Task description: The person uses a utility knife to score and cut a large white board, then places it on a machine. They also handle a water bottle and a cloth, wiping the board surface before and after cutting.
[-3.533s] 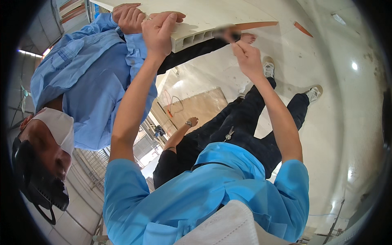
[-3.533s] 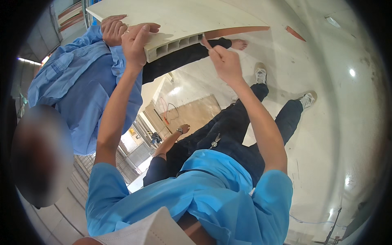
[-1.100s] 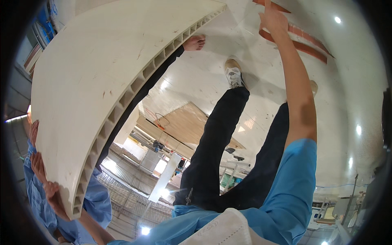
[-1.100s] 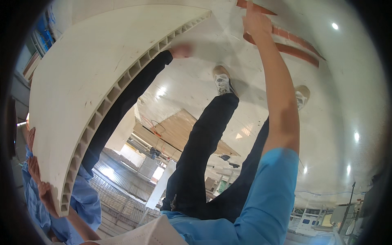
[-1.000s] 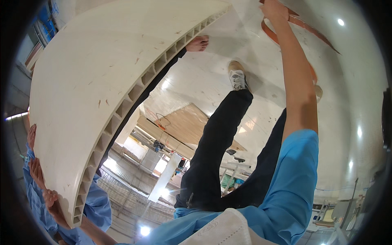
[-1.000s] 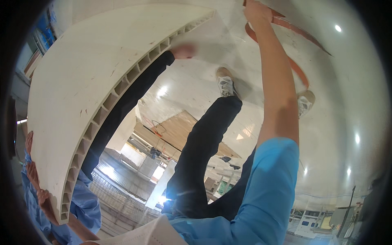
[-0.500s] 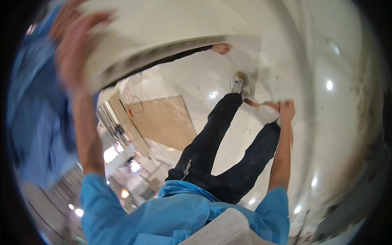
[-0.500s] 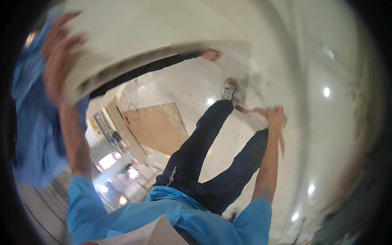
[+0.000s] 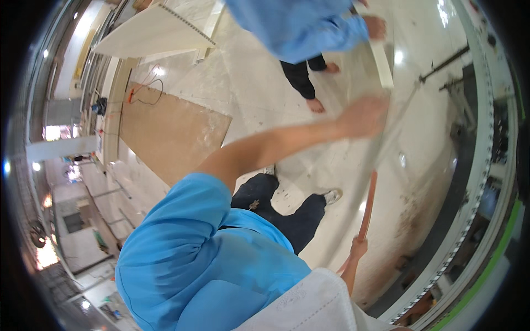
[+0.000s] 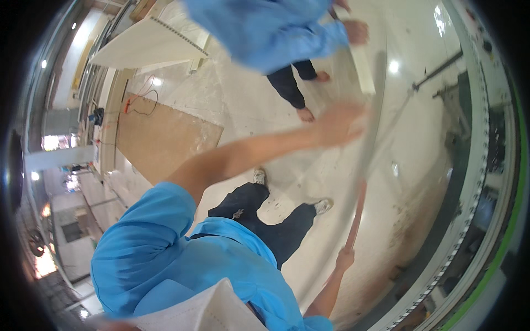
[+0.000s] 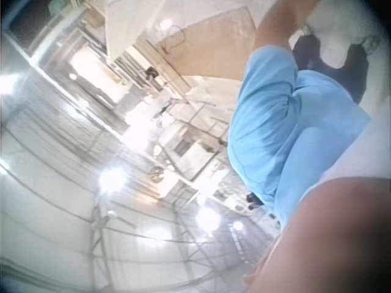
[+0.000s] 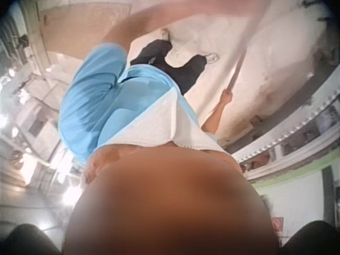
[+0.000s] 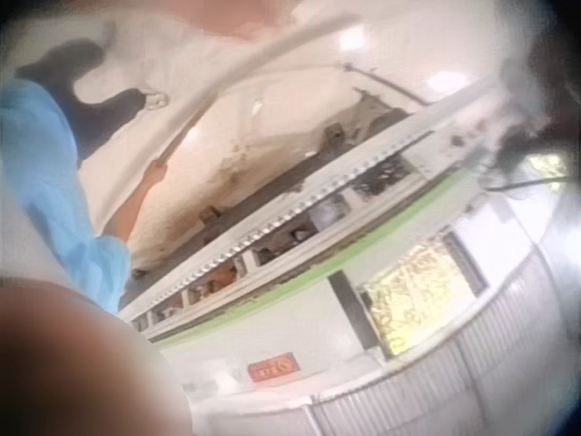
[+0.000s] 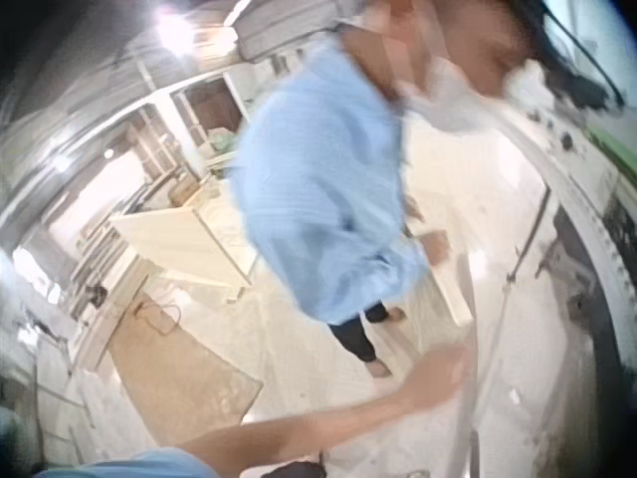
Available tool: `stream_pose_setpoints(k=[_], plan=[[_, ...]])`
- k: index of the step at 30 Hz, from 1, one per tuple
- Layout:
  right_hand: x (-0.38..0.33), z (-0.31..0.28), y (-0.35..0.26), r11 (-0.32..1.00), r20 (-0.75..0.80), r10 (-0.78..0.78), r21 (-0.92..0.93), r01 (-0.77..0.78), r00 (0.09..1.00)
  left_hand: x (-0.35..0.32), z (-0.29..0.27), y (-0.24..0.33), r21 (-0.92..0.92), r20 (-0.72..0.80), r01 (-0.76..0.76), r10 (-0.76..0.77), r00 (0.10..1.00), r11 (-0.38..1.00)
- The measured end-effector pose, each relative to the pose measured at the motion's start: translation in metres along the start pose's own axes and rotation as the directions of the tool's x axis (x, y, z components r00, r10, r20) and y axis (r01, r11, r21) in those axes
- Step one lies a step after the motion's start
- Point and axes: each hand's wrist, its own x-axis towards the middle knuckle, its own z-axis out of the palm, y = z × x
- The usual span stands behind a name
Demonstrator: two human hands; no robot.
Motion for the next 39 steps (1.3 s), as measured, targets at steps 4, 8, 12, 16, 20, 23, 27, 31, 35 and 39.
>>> stream_pose_setpoints(k=[4, 8, 12, 16, 20, 23, 27, 31, 35, 39], plan=[[-0.028, -0.009, -0.022, 0.958, -0.094, 0.032, -0.282, -0.057, 0.995, -0.192, -0.043, -0.015, -0.228, 0.399, -0.046, 0.136, 0.907, 0.973], [-0.044, 0.039, -0.111, 0.895, -0.041, -0.285, -0.37, 0.25, 0.958, -0.388, -0.139, -0.057, -0.227, 0.479, 0.568, -0.417, 0.773, 0.791], [-0.082, 0.169, -0.313, 0.446, 0.362, -0.705, -0.443, 0.778, 0.61, -0.518, -0.237, -0.121, 0.34, 0.433, 0.871, -0.881, 0.19, 0.355], [-0.203, 0.265, -0.582, 0.206, 0.449, -0.878, 0.04, 0.978, 0.167, -0.547, -0.291, -0.181, 0.153, 0.323, 0.906, -0.887, 0.331, 0.394], [-0.32, 0.228, -0.745, 0.125, 0.034, -0.992, 0.386, 0.914, 0.121, -0.514, -0.323, -0.254, -0.223, 0.296, 0.905, -0.859, 0.418, 0.363], [-0.319, 0.193, -0.779, 0.264, 0.149, -0.964, 0.61, 0.747, 0.219, -0.505, -0.348, -0.289, -0.411, 0.301, 0.881, -0.876, 0.376, 0.236], [-0.227, 0.188, -0.714, 0.647, 0.395, -0.75, 0.269, 0.714, 0.531, -0.51, -0.389, -0.337, -0.307, 0.408, 0.951, -0.906, 0.109, -0.024], [-0.206, 0.207, -0.57, 0.944, 0.819, 0.18, 0.011, -0.329, 0.545, -0.529, -0.406, -0.374, -0.156, 0.464, 0.957, -0.873, -0.148, -0.244], [-0.259, 0.236, -0.514, 0.817, 0.856, 0.092, 0.227, -0.529, 0.509, -0.541, -0.405, -0.407, -0.102, 0.507, 0.962, -0.845, -0.17, -0.255], [-0.311, 0.239, -0.525, 0.81, 0.761, 0.028, 0.363, -0.461, 0.648, -0.526, -0.409, -0.446, -0.065, 0.565, 0.974, -0.812, -0.144, -0.218]])
